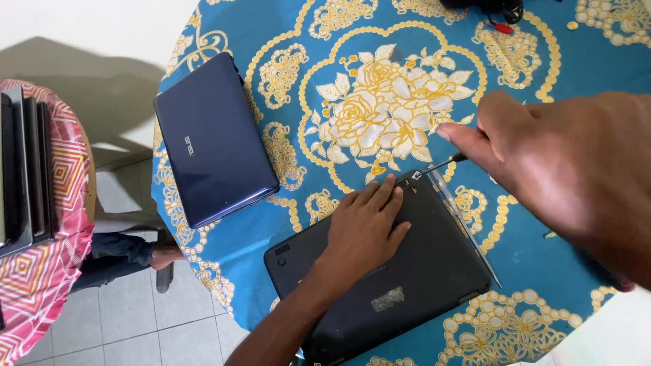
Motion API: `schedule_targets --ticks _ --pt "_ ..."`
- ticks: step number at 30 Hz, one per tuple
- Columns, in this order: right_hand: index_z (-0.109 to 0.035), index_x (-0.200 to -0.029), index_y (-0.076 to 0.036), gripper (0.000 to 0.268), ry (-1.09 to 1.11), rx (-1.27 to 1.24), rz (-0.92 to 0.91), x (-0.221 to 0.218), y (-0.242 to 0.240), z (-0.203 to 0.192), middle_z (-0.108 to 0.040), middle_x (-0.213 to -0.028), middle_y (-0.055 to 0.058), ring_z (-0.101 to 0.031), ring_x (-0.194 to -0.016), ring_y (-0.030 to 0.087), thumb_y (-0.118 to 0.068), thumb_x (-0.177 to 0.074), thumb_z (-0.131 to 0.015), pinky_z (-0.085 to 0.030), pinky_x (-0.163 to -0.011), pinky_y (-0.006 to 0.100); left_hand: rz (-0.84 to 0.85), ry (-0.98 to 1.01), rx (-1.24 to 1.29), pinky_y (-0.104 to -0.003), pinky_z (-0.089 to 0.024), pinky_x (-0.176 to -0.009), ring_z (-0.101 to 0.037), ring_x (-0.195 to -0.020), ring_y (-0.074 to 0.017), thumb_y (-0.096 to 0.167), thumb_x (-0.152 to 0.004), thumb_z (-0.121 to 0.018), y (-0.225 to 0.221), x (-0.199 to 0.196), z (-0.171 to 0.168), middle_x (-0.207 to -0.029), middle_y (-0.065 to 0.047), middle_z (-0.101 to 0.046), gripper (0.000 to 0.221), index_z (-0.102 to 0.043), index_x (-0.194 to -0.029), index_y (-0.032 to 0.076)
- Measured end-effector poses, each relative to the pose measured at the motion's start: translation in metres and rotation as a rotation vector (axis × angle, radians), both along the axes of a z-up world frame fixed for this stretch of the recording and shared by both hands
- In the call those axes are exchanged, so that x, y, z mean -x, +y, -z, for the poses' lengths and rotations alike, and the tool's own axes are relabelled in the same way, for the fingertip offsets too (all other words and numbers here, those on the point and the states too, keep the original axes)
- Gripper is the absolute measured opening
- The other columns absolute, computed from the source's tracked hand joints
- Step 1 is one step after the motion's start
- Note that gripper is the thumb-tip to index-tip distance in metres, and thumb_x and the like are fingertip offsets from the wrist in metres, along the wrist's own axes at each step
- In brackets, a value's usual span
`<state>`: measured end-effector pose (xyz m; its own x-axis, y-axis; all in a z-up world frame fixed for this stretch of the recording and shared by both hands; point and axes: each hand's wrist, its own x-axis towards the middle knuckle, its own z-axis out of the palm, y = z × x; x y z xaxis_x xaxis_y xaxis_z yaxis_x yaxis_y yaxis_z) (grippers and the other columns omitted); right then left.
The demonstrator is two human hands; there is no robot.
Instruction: Securing the bottom cover of a laptop using a screwdriver to tighten the screws.
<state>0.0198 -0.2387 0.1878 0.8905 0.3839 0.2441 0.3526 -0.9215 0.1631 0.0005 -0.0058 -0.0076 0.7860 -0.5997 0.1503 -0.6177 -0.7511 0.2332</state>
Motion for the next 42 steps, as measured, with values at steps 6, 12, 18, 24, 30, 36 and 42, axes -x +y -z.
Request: schedule_targets --ticks 6,12,18,24,30,36,42 --pt "-0.053 -0.099 -0.030 0.059 0.205 0.632 0.212 -0.007 0.032 -0.036 -0.069 -0.055 0.000 -0.074 -0.059 0.027 -0.081 -0.109 -0.026 -0.039 -0.045 0.033 -0.019 0.168 0.293 -0.061 -0.046 -0.104 -0.058 -0.135 -0.0369 0.046 -0.099 -0.061 -0.016 -0.025 -0.044 -0.144 -0.014 -0.064 0.052 -0.070 -0.132 0.006" --pt "-0.059 -0.091 -0.036 0.068 0.119 0.651 0.352 -0.003 0.035 -0.032 -0.070 -0.067 -0.008 -0.076 -0.067 0.017 -0.070 -0.128 -0.013 -0.042 -0.052 0.026 0.190 0.369 1.311 -0.043 -0.062 -0.112 -0.071 -0.125 -0.0298 0.015 -0.108 -0.063 -0.067 -0.032 -0.101 -0.130 -0.016 -0.068 0.039 -0.047 -0.142 0.005" --pt "-0.070 -0.099 -0.031 0.067 0.267 0.446 0.451 -0.004 0.040 -0.028 -0.080 -0.078 -0.004 -0.082 -0.080 0.029 -0.068 -0.121 -0.019 -0.054 -0.061 0.037 0.145 0.468 1.545 -0.036 -0.018 -0.062 -0.024 -0.065 -0.0115 0.029 -0.110 -0.030 -0.110 -0.040 -0.082 -0.070 0.003 -0.030 0.028 -0.038 -0.084 0.021" --pt "-0.064 -0.098 -0.029 0.062 0.257 0.281 0.233 -0.004 0.024 -0.041 -0.076 -0.080 -0.005 -0.079 -0.082 0.031 -0.077 -0.110 -0.026 -0.056 -0.056 0.043 0.257 0.343 1.453 -0.035 -0.024 -0.061 -0.028 -0.066 -0.0113 0.029 -0.113 -0.030 -0.108 -0.060 -0.072 -0.071 0.004 -0.035 0.032 -0.041 -0.086 0.015" --pt "-0.061 -0.092 0.007 0.019 0.369 -1.076 -0.588 -0.013 0.014 -0.030 -0.072 -0.081 0.016 -0.075 -0.073 0.020 -0.010 -0.098 -0.056 -0.062 -0.061 0.026 0.057 0.643 0.979 -0.034 -0.034 -0.045 -0.043 -0.055 -0.0107 0.011 -0.091 -0.056 -0.106 -0.067 -0.058 -0.061 0.001 -0.048 0.016 -0.053 -0.075 0.011" --pt "-0.068 -0.101 -0.002 0.036 0.788 -1.247 -0.754 -0.024 0.025 -0.011 -0.034 -0.054 -0.004 -0.030 -0.048 0.007 -0.019 -0.110 -0.038 -0.042 -0.062 0.025 0.284 0.730 1.206 -0.031 -0.024 -0.052 -0.028 -0.056 -0.0100 0.013 -0.096 -0.040 -0.092 -0.072 -0.053 -0.060 0.001 -0.033 0.026 -0.041 -0.070 0.013" --pt "-0.044 -0.100 -0.005 0.039 -0.047 -1.610 -0.216 -0.007 0.069 0.016 -0.031 -0.062 0.003 -0.029 -0.050 0.010 -0.038 -0.117 -0.034 -0.024 -0.050 0.026 0.387 0.588 1.227 -0.033 -0.058 -0.093 -0.068 -0.098 -0.0180 0.023 -0.116 -0.041 -0.053 -0.057 -0.085 -0.105 -0.008 -0.064 0.024 -0.057 -0.121 0.006"
